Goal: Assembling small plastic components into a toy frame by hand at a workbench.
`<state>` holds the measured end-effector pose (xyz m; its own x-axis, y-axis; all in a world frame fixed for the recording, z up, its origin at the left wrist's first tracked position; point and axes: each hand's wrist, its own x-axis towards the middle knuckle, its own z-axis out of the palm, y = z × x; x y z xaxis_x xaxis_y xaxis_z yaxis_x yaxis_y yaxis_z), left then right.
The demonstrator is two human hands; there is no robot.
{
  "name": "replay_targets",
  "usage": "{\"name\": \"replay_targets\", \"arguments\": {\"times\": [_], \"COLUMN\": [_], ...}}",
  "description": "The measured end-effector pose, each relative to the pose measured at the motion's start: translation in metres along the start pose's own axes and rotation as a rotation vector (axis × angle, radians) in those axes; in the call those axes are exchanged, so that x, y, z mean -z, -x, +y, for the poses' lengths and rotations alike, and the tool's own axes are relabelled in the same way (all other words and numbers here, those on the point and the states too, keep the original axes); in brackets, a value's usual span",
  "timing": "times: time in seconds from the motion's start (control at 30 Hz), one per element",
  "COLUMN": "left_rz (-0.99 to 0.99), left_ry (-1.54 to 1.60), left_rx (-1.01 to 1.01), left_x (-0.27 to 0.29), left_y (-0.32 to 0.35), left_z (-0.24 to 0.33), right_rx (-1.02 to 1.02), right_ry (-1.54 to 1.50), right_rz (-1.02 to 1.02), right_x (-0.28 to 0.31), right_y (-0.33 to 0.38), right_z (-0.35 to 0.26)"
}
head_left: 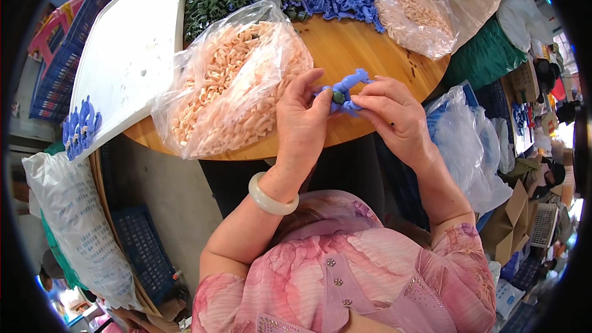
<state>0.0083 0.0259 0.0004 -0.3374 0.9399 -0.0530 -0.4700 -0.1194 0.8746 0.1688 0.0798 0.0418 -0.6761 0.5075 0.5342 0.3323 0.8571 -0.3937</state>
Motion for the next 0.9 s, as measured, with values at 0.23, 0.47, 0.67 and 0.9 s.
{"name": "replay_targets", "arguments": {"times": [0.23,0.47,0.67,0.9], "left_rz": [-0.009,-0.023,-0.021,-0.029], "left_ry": [-0.019,-0.064,-0.041,-0.065], "left_rx": [-0.009,0.017,0.024,0.008], "left_x": [0.001,0.001,-0.001,0.000], "left_y": [-0.001,-0.001,0.000,0.001], "left_z": [-0.002,0.000,0.001,-0.001], "right_rx": [-0.079,0.077,0.002,0.041], "right_ry": [-0.008,0.102,0.081,0.066], "right_rz": [0.015,0.029,0.039,0.043], "right_x": [-0.004,-0.006,-0.008,-0.009], "right_y": [-0.002,0.001,0.002,0.006], "right_z": [-0.008,-0.004,-0.009,-0.005]}}
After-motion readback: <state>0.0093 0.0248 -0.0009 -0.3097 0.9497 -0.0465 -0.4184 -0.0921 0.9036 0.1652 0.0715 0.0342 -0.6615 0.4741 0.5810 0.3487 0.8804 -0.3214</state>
